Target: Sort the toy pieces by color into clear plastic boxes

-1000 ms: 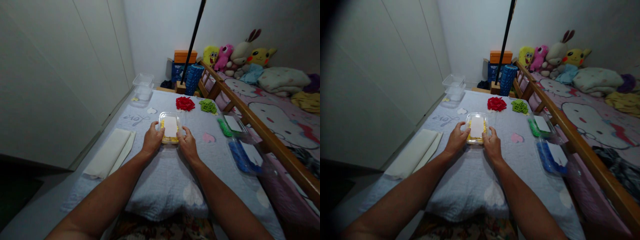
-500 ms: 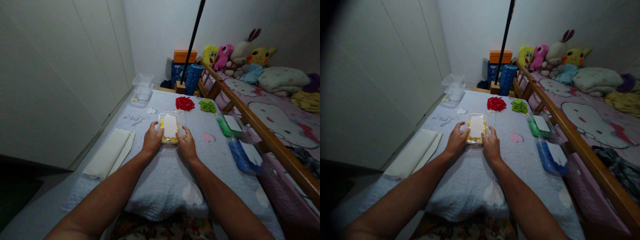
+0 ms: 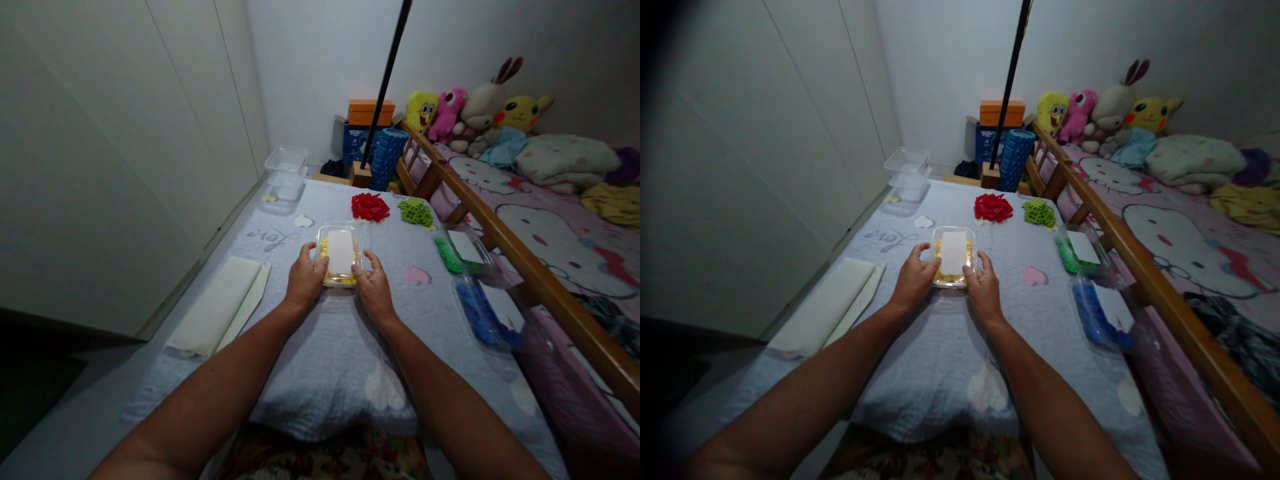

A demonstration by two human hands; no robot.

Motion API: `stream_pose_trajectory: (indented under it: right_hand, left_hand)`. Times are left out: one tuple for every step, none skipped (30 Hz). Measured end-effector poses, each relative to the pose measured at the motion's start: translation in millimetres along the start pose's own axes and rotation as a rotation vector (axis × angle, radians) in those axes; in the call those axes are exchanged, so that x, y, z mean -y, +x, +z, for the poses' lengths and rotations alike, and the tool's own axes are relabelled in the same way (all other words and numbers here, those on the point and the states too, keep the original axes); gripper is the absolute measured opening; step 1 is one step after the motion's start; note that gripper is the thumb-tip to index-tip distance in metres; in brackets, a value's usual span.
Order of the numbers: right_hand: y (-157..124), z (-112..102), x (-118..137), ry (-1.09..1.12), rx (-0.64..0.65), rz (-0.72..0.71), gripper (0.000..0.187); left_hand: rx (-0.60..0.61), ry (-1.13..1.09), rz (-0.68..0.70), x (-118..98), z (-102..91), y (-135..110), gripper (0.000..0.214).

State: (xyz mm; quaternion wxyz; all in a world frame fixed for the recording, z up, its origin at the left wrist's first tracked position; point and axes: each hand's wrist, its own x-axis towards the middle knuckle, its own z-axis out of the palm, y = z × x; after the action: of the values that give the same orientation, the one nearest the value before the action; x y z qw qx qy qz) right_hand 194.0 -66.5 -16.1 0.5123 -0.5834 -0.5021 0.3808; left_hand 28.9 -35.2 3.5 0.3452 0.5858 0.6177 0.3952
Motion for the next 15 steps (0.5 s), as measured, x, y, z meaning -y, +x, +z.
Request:
stream_pose_trajectory:
  right_hand:
    - [0.3,0.2,-0.5,0.012,0.004,0.001,0.071]
    - [0.6,0.4,-1.2,0.027,0.007,0.003,0.071]
    - [0.9,0.7,-1.9,0.042,0.009,0.006,0.072]
    - [1.2,0.8,-2.5,0.055,0.009,0.008,0.072]
    - [1.6,0.9,-2.9,0.061,0.007,0.010,0.072]
    - [1.9,1.0,-3.1,0.064,0.006,0.010,0.073]
    - [2.2,1.0,-3.2,0.066,0.007,0.011,0.073]
    - [2.5,0.9,-3.1,0.066,0.010,0.014,0.073]
    - [2.7,0.8,-3.0,0.068,0.014,0.017,0.073]
    - [2.8,0.8,-2.9,0.073,0.018,0.023,0.074]
    - [3.0,0.7,-3.1,0.079,0.022,0.029,0.075]
    - [3.1,0.7,-3.4,0.083,0.025,0.037,0.076]
    - [3.3,0.6,-4.0,0.082,0.026,0.043,0.078]
    - [3.6,0.6,-4.8,0.068,0.026,0.038,0.079]
    - [4.0,0.5,-5.8,0.047,0.026,0.027,0.079]
  left_hand:
    - [-0.001,-0.002,-0.003,0.1,0.1,0.0,0.053]
    - [-0.001,-0.009,-0.006,0.2,0.2,0.0,0.053]
    - [-0.001,-0.018,-0.009,0.4,0.4,0.0,0.053]
    - [0.000,-0.029,-0.012,0.6,0.5,-0.1,0.053]
    - [0.001,-0.040,-0.014,0.8,0.6,-0.2,0.053]
    - [0.002,-0.050,-0.014,0.9,0.7,-0.3,0.053]
    - [0.004,-0.056,-0.014,1.0,0.8,-0.4,0.053]
    - [0.006,-0.060,-0.014,1.0,0.9,-0.5,0.053]
    - [0.006,-0.062,-0.014,1.0,0.9,-0.6,0.053]
    - [0.005,-0.062,-0.015,0.9,1.0,-0.7,0.054]
    - [0.005,-0.062,-0.015,0.9,1.0,-0.8,0.054]
    - [0.006,-0.063,-0.014,0.8,1.1,-0.8,0.054]
    - [0.008,-0.064,-0.011,0.9,1.1,-0.8,0.054]
    - [0.010,-0.068,-0.007,1.1,1.2,-0.7,0.054]
    - [0.014,-0.075,-0.003,1.4,1.3,-0.6,0.055]
